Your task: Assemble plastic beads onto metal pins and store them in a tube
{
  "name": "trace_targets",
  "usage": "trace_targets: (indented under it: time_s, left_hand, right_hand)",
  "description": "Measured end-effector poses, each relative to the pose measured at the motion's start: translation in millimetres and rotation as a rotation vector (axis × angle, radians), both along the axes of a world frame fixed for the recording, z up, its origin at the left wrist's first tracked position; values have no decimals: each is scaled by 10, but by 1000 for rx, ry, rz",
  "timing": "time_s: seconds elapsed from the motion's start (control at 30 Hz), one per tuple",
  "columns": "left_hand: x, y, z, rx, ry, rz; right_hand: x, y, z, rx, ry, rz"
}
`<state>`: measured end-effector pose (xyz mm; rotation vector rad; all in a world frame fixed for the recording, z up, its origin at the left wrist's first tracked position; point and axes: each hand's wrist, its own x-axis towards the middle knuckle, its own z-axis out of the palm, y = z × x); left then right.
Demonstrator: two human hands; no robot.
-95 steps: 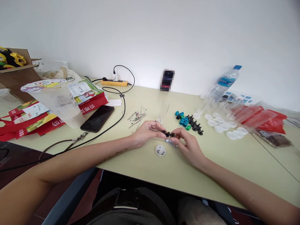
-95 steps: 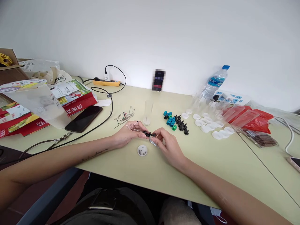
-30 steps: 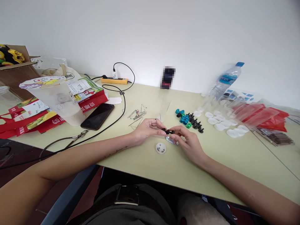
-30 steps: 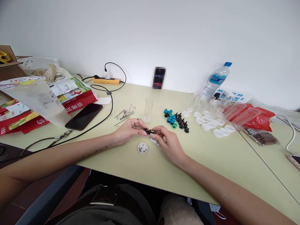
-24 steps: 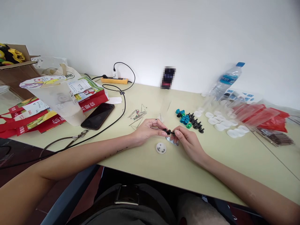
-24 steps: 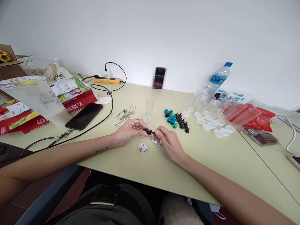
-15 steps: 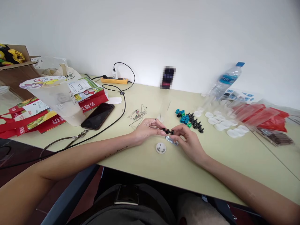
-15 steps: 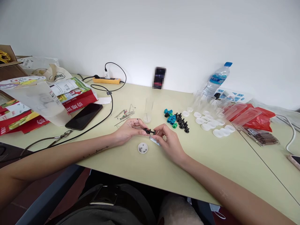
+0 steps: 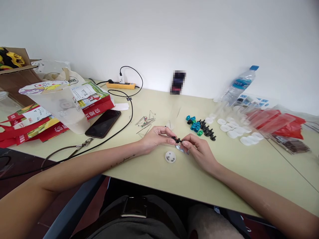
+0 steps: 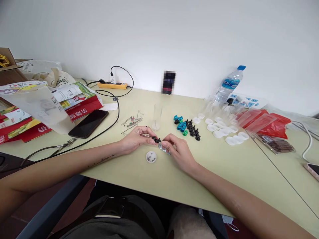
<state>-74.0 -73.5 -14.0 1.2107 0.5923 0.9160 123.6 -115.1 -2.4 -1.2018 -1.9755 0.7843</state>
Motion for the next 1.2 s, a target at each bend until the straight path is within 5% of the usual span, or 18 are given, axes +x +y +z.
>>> trace_targets:
  time_s: [1.2]
  left_hand:
    - [-7,-22,26,24,10,-17]
  right_hand:
    - [15,4,-43,101,-56,-55]
